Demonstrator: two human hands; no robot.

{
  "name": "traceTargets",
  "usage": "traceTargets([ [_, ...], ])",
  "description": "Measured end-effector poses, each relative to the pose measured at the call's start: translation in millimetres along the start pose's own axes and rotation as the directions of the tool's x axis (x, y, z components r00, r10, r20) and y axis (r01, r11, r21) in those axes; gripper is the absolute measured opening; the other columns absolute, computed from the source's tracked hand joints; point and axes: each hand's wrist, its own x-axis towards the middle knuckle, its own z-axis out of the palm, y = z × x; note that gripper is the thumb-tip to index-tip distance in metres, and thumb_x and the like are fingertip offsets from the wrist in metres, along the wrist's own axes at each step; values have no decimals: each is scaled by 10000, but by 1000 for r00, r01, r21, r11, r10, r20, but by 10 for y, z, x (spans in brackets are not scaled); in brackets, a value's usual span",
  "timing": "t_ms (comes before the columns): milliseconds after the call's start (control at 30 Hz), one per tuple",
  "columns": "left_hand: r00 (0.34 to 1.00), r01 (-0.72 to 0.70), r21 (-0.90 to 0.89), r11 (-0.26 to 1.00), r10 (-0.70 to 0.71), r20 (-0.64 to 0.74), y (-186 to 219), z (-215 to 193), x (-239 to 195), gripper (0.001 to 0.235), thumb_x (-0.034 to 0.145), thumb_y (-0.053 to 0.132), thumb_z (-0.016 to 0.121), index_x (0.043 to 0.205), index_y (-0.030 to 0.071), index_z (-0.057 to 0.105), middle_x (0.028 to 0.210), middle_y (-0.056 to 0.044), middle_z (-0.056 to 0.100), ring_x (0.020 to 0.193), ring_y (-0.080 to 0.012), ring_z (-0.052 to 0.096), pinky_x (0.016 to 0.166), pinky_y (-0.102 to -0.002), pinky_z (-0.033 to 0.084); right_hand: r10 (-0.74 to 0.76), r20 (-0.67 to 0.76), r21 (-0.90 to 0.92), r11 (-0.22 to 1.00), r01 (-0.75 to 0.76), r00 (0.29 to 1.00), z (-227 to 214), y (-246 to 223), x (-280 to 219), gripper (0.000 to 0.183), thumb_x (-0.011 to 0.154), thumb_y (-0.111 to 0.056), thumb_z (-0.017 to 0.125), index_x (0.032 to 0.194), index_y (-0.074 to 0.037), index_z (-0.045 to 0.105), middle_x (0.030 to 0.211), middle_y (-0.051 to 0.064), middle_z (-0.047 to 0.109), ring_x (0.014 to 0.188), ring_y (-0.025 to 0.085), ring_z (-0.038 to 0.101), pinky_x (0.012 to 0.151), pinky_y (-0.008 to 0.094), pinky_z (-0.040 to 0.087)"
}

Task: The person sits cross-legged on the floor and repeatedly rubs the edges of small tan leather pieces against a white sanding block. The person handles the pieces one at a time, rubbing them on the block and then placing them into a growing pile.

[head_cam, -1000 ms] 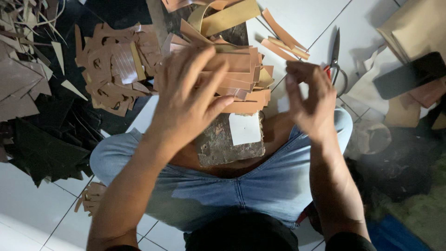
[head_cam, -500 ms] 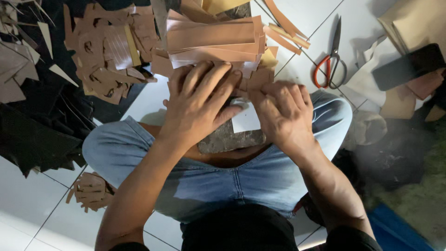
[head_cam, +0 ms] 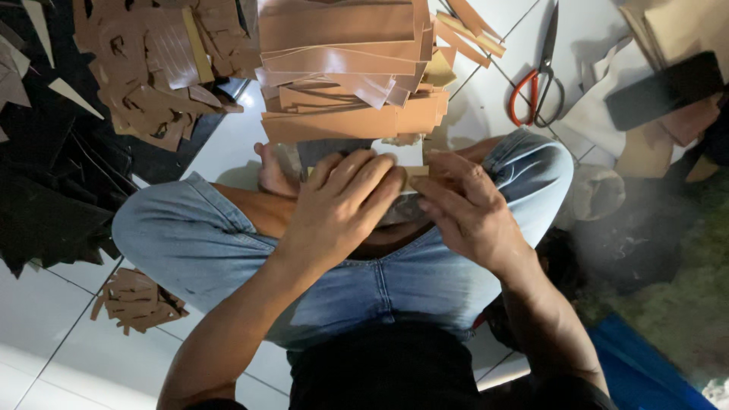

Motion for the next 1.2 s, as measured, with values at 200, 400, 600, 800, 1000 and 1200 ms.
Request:
traceTargets([
  [200,1000,30,-138,990,-30,6,-51,67,14,256,1016,173,689,1232,36,694,1280,-61,604,1208,-237,590,1003,-415,472,191,-78,60,981,-186,979,71,-51,91,274,983,0,729,1247,20,658,1193,176,675,1030,329,714,869,381,601],
  [400,988,83,36,996,-78,-130,-139,70,-40,285,959,280,756,1205,139,729,1100,15,603,948,-140,623,902,-603,410,167,-14,31,986,-166,986,-4,-56,166,249,962,-21,737,1203,7,682,1126,154,690,991,302,714,850,370,590],
  [600,983,-6,-10,1000,4,-185,-309,-243,184,303,1021,144,770,1305,56,710,1136,-51,623,920,-120,672,743,-258,587,149,-18,16,989,-149,989,1,-61,182,227,960,-21,735,1183,-5,692,1128,149,689,1008,303,708,866,376,586],
  [800,916,-130,135,982,171,-362,-583,-593,849,333,1015,106,702,1321,-10,642,1184,-73,588,944,-184,649,787,-299,576,184,-13,21,983,-183,983,27,-51,152,227,962,-25,737,1186,-9,699,1120,143,690,1013,296,711,871,375,588],
  [1000,954,-167,56,984,175,-243,-193,-383,1113,277,970,175,747,1182,23,656,1134,-77,584,1026,-222,634,815,-363,529,154,12,0,988,-154,988,11,14,151,216,919,-17,737,1130,-5,693,1116,146,694,1032,326,706,882,389,585],
  [1200,991,124,-220,968,-110,77,65,-52,244,298,954,181,704,1206,24,681,1242,-98,565,1165,-260,585,937,-426,472,157,52,27,987,-159,986,-38,117,158,259,912,-38,759,1164,-10,707,1136,153,703,1014,319,709,849,379,585],
])
